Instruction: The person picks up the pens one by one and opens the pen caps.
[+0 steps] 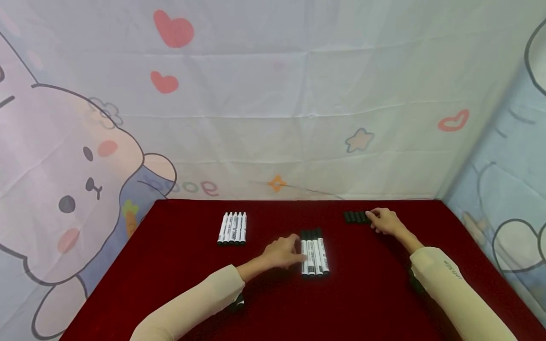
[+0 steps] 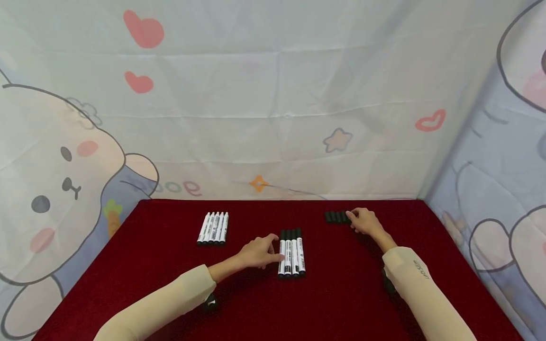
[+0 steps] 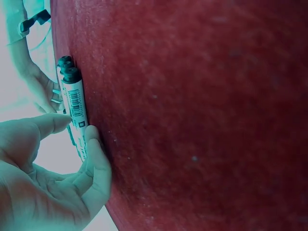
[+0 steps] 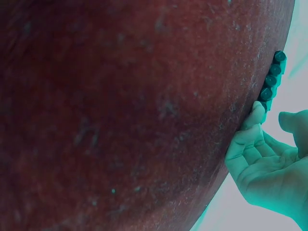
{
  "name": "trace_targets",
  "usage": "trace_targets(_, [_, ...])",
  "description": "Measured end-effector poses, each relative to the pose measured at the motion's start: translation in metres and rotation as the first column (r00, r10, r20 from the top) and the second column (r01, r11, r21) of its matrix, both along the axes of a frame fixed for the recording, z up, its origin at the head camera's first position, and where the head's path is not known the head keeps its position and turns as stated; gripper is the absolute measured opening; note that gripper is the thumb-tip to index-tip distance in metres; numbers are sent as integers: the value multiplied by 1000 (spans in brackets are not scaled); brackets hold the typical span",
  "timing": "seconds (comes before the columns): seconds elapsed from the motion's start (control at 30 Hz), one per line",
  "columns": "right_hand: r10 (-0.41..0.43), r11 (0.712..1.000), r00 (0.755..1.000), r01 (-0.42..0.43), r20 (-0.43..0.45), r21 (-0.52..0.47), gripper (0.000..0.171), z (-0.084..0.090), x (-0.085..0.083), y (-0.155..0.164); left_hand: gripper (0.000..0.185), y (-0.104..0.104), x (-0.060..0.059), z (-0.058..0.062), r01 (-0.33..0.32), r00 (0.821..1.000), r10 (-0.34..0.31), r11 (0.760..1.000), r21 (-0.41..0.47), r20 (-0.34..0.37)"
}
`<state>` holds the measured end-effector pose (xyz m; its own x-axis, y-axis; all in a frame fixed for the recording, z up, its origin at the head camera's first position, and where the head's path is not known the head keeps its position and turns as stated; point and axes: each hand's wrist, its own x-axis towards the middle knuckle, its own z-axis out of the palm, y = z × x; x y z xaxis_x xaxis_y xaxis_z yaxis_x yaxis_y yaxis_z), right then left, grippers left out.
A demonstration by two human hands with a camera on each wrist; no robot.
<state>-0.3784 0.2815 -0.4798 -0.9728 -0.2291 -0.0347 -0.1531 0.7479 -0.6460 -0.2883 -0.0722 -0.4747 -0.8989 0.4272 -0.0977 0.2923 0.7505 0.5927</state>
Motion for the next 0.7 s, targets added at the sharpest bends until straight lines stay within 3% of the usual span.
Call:
trace_targets(0.27, [31, 999, 1000, -31, -1, -9, 54, 3, 6, 3, 61, 6, 3, 3, -51, 999, 51, 997, -55, -9])
trace_targets(0.7, [135, 990, 990, -137, -50, -21, 46, 20, 34, -10, 62, 5, 12, 6, -107, 994, 104, 992, -74, -41])
